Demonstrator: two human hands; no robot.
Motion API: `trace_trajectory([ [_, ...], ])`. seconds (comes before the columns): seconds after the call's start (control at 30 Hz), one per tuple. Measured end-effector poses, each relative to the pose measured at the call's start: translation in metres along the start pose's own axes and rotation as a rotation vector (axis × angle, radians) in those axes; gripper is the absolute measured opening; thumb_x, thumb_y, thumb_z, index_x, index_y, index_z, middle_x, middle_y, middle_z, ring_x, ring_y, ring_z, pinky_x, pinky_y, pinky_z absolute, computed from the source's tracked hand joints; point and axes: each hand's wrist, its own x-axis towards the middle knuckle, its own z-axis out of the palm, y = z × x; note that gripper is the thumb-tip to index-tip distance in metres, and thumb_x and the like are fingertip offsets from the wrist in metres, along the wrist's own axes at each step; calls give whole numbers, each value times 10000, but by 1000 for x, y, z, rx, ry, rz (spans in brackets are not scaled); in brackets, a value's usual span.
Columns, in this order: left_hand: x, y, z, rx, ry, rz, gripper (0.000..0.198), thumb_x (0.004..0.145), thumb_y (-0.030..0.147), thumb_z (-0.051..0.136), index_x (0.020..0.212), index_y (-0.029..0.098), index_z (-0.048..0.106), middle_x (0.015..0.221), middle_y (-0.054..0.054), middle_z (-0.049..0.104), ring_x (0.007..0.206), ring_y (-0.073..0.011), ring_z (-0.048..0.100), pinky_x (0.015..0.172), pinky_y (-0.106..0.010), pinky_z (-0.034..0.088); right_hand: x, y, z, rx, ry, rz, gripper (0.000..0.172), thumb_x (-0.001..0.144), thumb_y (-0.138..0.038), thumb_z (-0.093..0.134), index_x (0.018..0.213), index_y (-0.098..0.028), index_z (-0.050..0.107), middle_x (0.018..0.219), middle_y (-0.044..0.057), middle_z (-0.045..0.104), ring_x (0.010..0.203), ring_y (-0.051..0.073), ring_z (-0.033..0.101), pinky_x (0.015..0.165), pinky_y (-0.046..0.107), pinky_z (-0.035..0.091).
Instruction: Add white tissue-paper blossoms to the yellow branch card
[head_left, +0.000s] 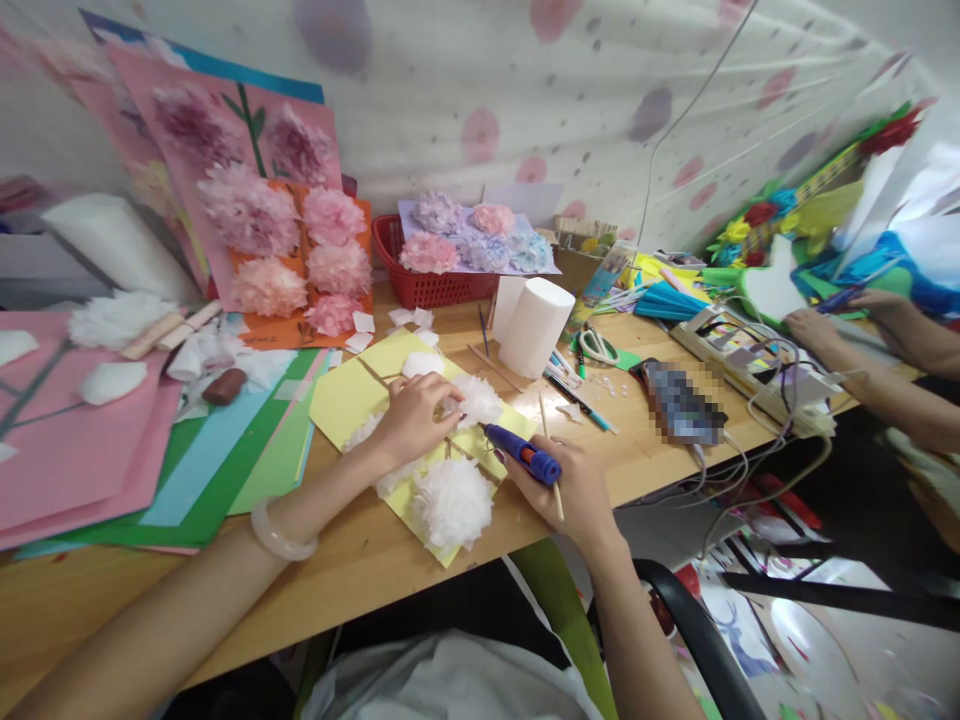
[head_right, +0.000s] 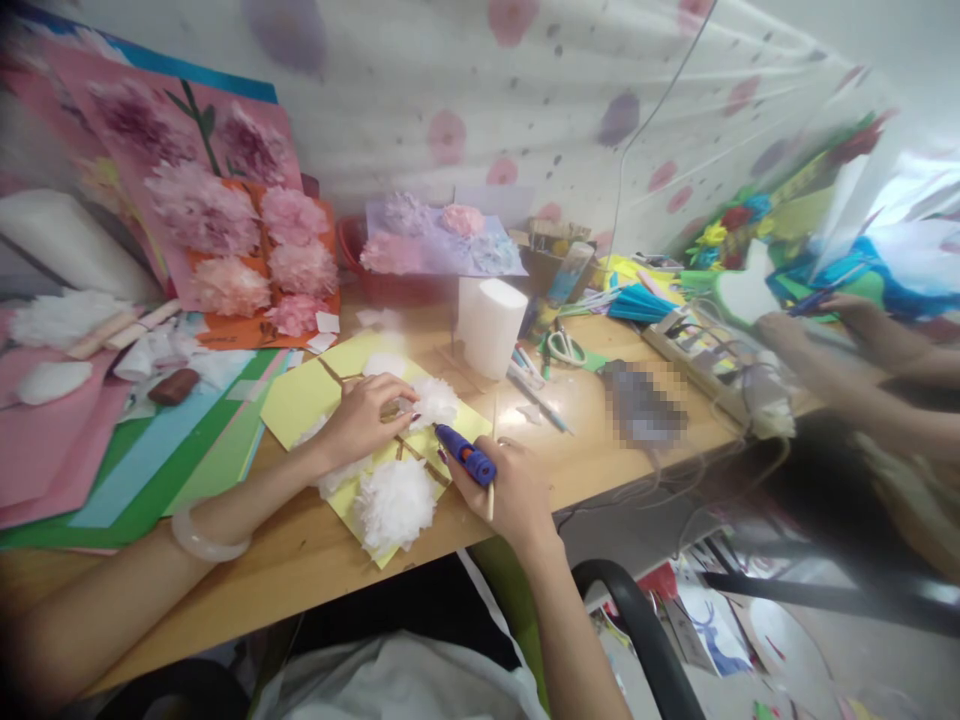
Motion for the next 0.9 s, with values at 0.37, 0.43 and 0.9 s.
trace_trajectory([
  [0.37, 0, -3, 1, -19, -2, 8, 139, 847, 228, 602, 956, 238, 689, 1114, -49, 706, 1099, -266, 621, 1036, -519, 319, 1, -3, 0, 14, 18, 16, 427, 896, -541, 534, 613, -224, 505, 566, 10, 448, 545, 163, 492, 520, 272, 288],
  [0.43, 0, -3, 1, -25, -4, 6, 143, 849, 225, 600, 957, 236, 693, 1119, -47, 706, 1101, -268, 620, 1036, -518, 325, 2, -4, 0, 17, 13, 11, 427, 895, -542, 534, 613, -223, 502, 569, 11, 448, 548, 163, 492, 519, 271, 289],
  [0.9, 0, -2, 1, -34, 4, 12, 146, 837, 206, 595, 939, 222, 698, 1095, -57, 715, 1105, -265, 621, 1034, -519, 323, 1, -3, 4, 58, -5, 44, 427, 884, -524, 568, 607, -223, 445, 560, -12, 448, 528, 134, 455, 530, 258, 281],
])
